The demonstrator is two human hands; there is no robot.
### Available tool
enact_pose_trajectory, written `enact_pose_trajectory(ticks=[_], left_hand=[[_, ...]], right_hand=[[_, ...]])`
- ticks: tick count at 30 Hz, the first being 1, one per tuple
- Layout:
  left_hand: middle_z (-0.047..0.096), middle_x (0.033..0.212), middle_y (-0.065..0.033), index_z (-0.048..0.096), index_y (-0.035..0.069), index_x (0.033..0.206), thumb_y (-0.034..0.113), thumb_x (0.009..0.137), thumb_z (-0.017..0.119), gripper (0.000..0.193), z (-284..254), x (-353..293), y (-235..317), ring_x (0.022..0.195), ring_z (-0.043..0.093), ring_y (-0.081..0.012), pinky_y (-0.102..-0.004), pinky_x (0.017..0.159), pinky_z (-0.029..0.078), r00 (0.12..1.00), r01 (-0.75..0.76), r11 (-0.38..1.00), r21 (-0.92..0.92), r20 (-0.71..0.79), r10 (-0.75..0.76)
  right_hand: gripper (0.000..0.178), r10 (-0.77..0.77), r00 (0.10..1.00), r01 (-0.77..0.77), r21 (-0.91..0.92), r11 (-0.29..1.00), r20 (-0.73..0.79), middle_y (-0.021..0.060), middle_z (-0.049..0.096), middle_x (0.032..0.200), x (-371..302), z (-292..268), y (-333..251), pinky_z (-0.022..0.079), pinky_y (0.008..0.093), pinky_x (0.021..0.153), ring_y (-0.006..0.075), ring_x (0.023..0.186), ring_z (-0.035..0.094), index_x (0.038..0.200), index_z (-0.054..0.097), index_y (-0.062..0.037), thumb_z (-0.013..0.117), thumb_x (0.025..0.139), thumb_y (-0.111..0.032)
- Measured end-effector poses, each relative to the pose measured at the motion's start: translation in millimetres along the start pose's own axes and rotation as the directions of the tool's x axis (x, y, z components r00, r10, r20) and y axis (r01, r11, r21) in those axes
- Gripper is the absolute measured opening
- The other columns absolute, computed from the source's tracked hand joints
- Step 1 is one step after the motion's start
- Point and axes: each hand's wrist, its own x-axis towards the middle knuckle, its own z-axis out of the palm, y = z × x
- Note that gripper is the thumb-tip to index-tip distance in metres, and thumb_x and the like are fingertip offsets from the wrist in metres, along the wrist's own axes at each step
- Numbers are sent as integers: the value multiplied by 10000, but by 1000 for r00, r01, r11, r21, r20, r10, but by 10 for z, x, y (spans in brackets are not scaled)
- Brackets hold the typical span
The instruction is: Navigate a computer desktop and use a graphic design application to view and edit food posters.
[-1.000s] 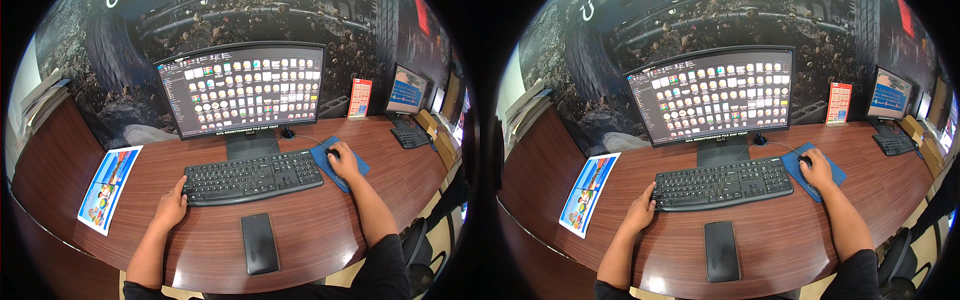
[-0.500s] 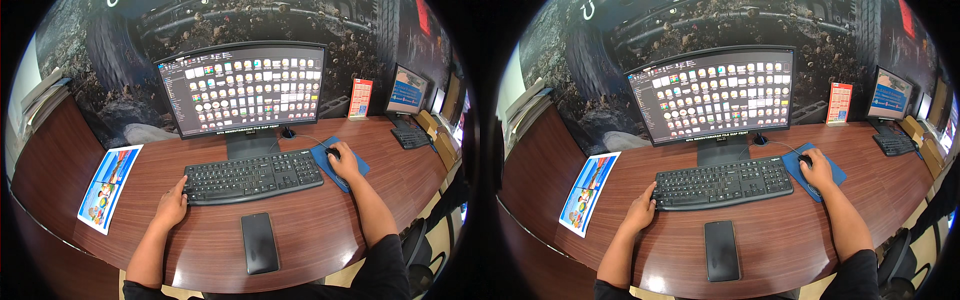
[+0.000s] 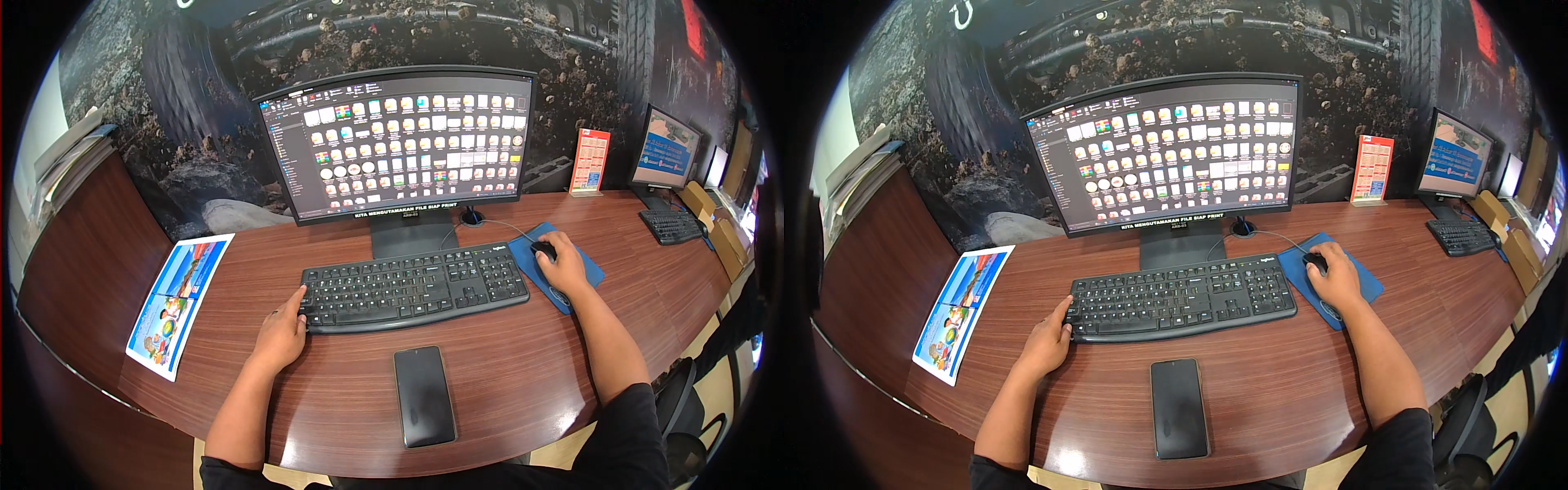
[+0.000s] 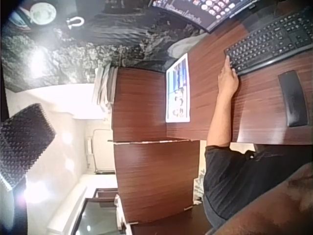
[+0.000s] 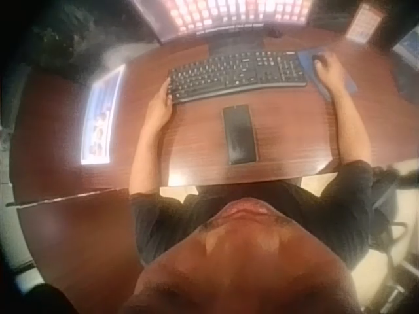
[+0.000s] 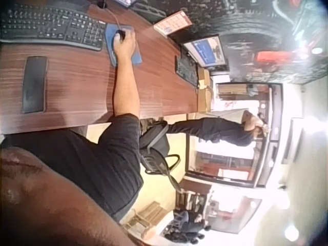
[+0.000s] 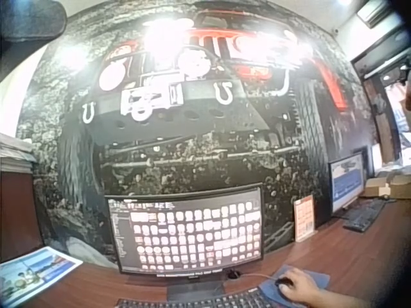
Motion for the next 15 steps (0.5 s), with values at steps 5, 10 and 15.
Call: enact_pose_trajectory(ticks=[5, 10, 15], left_hand=[[610, 1426, -289, 376, 66, 1600, 117, 1030, 540, 595, -1, -18, -2, 1315, 595, -432, -526, 1115, 452, 1000, -2, 1000, 0, -1, 2], [610, 1429, -286, 374, 70, 1603, 124, 1032, 542, 597, 12, -13, -36, 1322, 591, -431, -526, 1118, 448, 1000, -11, 1000, -2, -8, 11], [603, 1444, -278, 373, 72, 1604, 124, 1036, 538, 594, -2, -15, -20, 1335, 583, -422, -520, 1130, 438, 1000, -3, 1000, -4, -4, 3]], right_hand=[[298, -42, 999, 42, -5, 999, 9, 162, 679, 1215, -5, 23, 106, 527, 439, 990, 372, 1150, 662, 1155, 709, -32, 723, 877, -139], [304, -65, 998, 65, 5, 998, 0, 165, 674, 1213, 3, 25, 69, 530, 441, 982, 375, 1146, 662, 1167, 697, -34, 722, 881, -136], [307, -28, 1000, 29, 4, 1000, -11, 166, 663, 1213, 5, 17, 41, 533, 441, 966, 377, 1138, 663, 1180, 677, -43, 724, 894, -144]])
